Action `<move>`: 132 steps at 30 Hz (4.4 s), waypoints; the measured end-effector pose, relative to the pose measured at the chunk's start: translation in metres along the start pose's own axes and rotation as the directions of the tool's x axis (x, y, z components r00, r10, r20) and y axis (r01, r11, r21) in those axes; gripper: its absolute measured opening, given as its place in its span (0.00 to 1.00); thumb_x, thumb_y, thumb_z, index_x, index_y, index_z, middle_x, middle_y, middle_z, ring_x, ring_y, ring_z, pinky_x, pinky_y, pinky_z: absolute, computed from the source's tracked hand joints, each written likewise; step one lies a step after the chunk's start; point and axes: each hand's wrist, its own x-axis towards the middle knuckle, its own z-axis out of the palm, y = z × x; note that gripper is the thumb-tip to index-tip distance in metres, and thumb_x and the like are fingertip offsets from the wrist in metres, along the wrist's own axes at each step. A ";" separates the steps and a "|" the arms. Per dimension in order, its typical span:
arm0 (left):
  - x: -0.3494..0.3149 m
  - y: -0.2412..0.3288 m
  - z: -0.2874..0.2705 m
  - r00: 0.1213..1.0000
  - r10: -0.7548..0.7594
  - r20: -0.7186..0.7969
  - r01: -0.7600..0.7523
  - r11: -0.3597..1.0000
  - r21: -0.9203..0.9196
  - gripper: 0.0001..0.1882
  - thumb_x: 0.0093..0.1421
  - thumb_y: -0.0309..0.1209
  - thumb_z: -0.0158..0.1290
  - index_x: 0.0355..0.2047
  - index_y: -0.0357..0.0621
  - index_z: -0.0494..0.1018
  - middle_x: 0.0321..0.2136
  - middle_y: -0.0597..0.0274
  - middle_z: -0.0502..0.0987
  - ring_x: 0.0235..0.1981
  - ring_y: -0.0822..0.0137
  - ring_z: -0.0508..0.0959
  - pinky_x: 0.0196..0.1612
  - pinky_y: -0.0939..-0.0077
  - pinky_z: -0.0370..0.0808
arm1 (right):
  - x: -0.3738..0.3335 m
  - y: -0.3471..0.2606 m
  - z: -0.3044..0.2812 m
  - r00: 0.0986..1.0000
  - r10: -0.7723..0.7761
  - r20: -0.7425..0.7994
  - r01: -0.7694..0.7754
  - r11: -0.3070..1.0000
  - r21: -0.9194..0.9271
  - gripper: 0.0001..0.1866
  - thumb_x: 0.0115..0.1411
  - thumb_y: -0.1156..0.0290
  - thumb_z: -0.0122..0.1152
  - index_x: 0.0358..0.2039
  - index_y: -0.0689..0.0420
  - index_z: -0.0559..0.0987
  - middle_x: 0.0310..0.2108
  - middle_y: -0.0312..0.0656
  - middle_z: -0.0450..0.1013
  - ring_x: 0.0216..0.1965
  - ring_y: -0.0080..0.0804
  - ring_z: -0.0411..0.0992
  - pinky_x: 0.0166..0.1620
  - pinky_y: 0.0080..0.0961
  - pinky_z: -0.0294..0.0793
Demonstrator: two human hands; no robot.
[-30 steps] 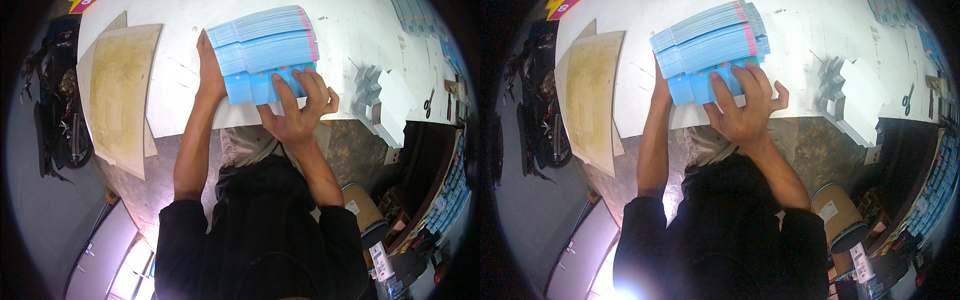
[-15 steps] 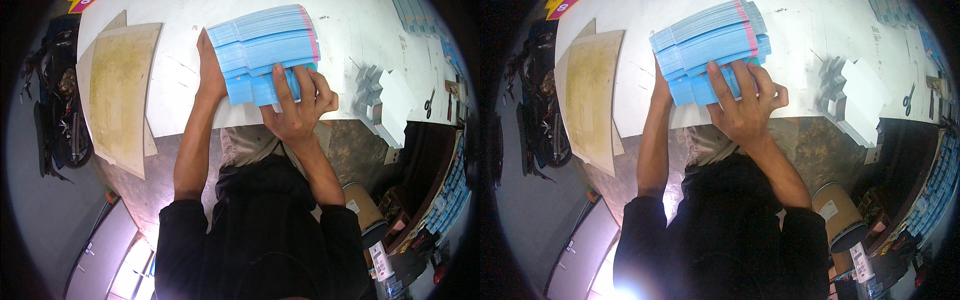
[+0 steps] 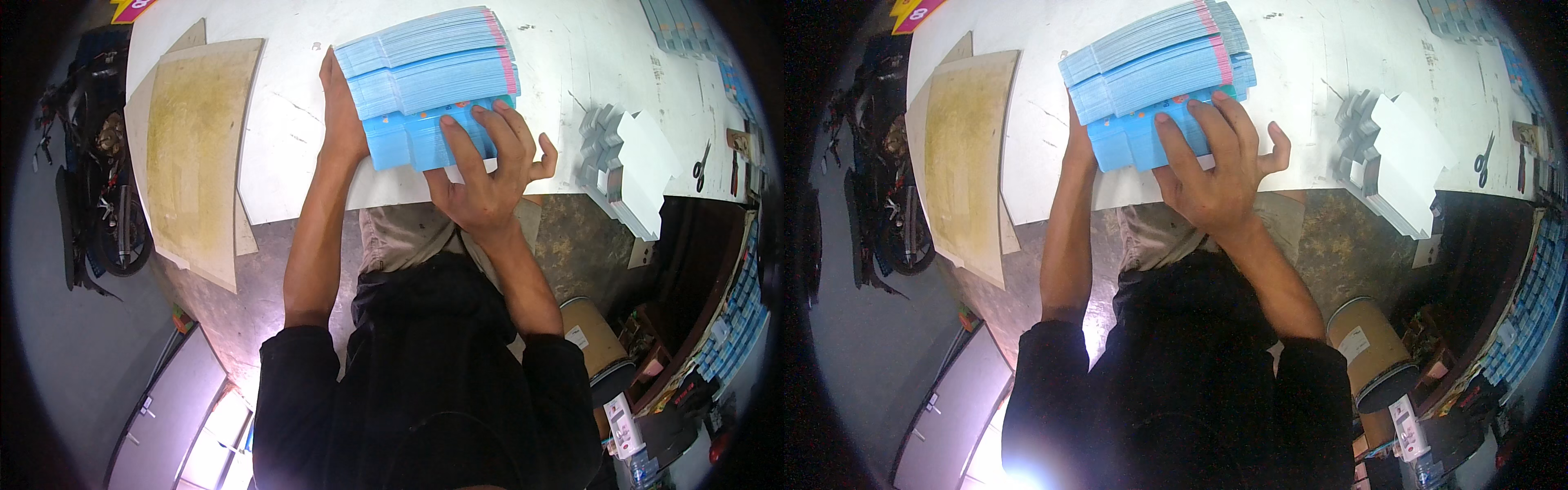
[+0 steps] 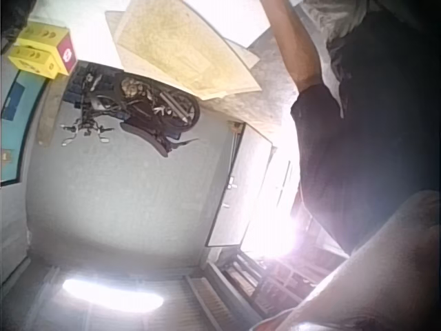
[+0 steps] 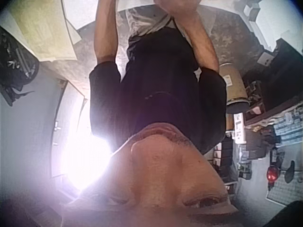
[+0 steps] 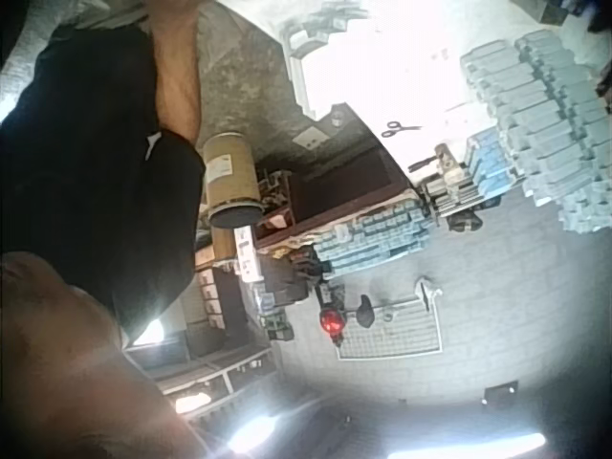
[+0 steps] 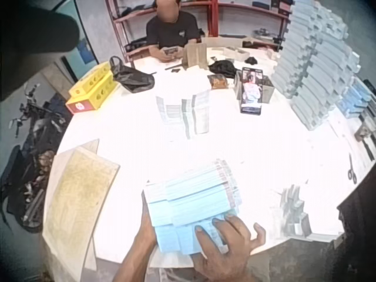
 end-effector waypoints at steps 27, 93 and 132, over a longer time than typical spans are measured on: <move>0.013 -0.027 -0.008 0.986 -0.163 0.044 0.165 0.985 -0.047 0.42 0.54 0.49 0.68 0.61 0.34 0.66 0.59 0.40 0.63 0.64 0.46 0.64 0.69 0.49 0.62 | 0.032 0.011 -0.011 0.981 -0.120 0.154 0.127 0.991 -0.038 0.14 0.60 0.68 0.62 0.47 0.47 0.84 0.51 0.34 0.76 0.55 0.32 0.71 0.54 0.46 0.52; 0.011 0.011 -0.005 0.921 0.376 0.108 -0.357 0.696 0.623 0.21 0.51 0.28 0.66 0.47 0.44 0.80 0.46 0.51 0.79 0.55 0.45 0.73 0.70 0.40 0.56 | 0.023 0.009 0.001 0.970 0.014 0.243 -0.042 0.993 0.112 0.45 0.54 0.65 0.77 0.71 0.55 0.67 0.59 0.53 0.69 0.59 0.46 0.67 0.56 0.43 0.58; 0.007 0.012 -0.006 0.939 0.334 0.085 -0.315 0.731 0.605 0.22 0.50 0.30 0.66 0.47 0.44 0.81 0.48 0.51 0.80 0.55 0.45 0.73 0.71 0.42 0.55 | 0.023 0.007 0.007 1.000 0.008 0.022 -0.009 1.000 0.030 0.34 0.53 0.56 0.78 0.60 0.48 0.80 0.55 0.43 0.71 0.58 0.43 0.60 0.57 0.49 0.50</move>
